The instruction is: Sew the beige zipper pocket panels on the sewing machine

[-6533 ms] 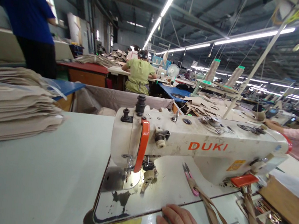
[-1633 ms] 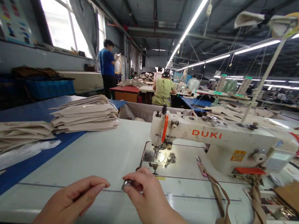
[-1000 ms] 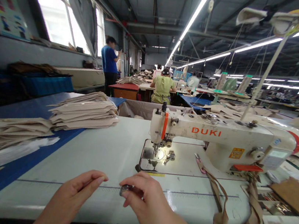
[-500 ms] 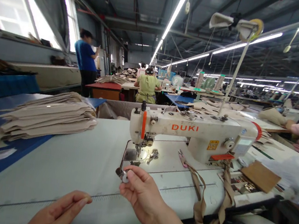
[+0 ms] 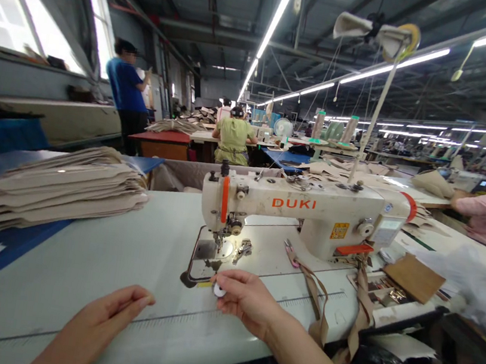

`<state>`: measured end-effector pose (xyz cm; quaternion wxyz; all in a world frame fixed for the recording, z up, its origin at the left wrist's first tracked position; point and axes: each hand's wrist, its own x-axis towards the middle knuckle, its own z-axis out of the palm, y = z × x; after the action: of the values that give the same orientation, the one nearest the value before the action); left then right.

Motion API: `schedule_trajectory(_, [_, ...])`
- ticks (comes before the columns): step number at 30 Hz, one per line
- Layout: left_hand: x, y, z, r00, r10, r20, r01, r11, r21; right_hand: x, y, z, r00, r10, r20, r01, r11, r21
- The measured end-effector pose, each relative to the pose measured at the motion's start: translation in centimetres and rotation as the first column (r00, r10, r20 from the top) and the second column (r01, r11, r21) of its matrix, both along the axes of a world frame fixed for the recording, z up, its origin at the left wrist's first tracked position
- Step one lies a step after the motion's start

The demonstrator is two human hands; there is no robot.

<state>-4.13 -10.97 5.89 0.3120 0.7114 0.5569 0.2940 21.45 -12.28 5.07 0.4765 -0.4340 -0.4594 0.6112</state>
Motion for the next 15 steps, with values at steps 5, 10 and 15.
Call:
schedule_trajectory(5, [2.2, 2.5, 0.1, 0.976, -0.071, -0.204, 0.082, 0.996, 0.044, 1.1, 1.9, 0.1, 0.843, -0.086, 0.531, 0.017, 0.991, 0.134])
schedule_trajectory(10, [2.7, 3.5, -0.7, 0.962, -0.092, -0.256, 0.112, 0.992, 0.065, 2.6, 1.9, 1.6, 0.47, -0.215, 0.856, -0.029, 0.966, 0.258])
schedule_trajectory(15, [2.2, 3.6, -0.9, 0.971, -0.116, -0.21, 0.124, 0.992, 0.028, 8.6, 1.1, 3.3, 0.036, -0.256, 0.966, 0.012, 0.967, 0.255])
